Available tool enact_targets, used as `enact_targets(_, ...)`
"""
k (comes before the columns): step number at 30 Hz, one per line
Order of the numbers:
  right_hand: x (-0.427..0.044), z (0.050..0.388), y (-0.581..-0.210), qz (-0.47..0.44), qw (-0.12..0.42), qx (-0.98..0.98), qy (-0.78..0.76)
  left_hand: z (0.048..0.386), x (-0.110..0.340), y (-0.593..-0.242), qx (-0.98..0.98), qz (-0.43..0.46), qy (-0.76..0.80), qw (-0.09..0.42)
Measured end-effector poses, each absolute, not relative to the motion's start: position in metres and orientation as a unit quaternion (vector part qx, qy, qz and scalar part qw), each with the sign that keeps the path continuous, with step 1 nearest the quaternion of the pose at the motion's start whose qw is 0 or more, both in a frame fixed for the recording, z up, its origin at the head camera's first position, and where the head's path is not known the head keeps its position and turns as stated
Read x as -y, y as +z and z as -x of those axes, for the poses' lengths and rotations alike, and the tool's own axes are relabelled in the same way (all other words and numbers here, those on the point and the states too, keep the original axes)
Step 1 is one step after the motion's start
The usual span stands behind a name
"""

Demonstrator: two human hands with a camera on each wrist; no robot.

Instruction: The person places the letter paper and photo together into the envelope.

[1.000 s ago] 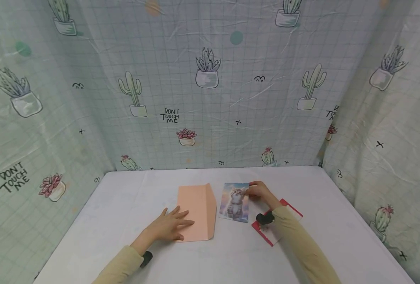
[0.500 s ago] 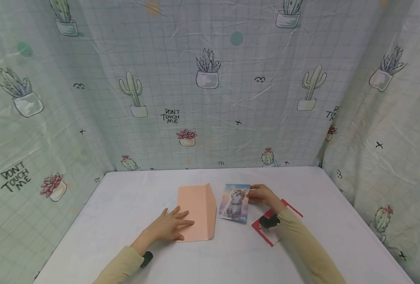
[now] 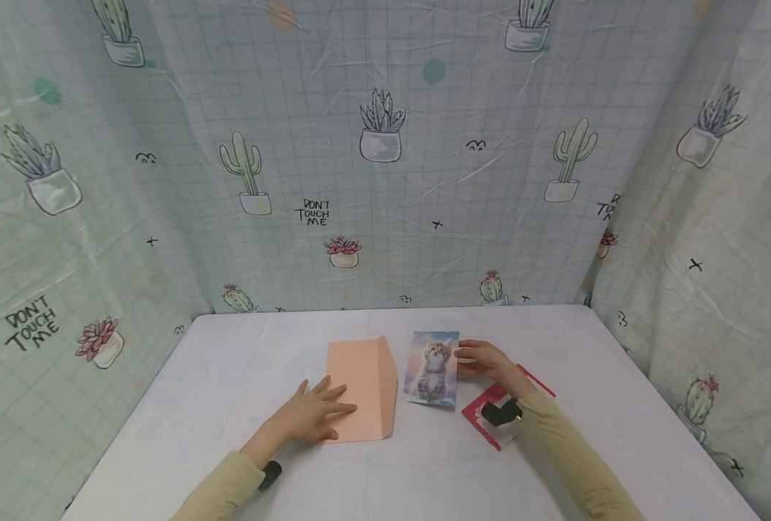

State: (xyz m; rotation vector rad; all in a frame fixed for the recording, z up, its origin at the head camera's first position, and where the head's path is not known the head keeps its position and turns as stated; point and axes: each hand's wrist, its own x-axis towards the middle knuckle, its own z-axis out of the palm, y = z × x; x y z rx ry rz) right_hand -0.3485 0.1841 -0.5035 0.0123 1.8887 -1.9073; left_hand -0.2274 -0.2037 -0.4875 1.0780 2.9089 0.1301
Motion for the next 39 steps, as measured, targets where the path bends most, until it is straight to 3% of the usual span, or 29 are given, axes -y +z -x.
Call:
enact_targets(6, -0.169, 0.321, -0.470, -0.023, 0.244, -0.690, -0.681, 0.227, 0.203, -0.486, -0.937, -0.348, 0.032, 0.007)
enact_targets(18, -0.175, 0.318, -0.479, -0.058, 0.286, -0.540, -0.790, 0.227, 0.203, -0.490, -0.937, -0.346, 0.035, 0.002)
enact_targets(28, -0.177, 0.309, -0.468, -0.070, 0.259, -0.557, -0.786, 0.226, 0.204, -0.487, -0.938, -0.345, 0.038, -0.007)
enact_targets(39, -0.175, 0.301, -0.459, -0.069, 0.279, -0.537, -0.793, 0.226, 0.206, -0.490, -0.938, -0.344, 0.045, 0.000)
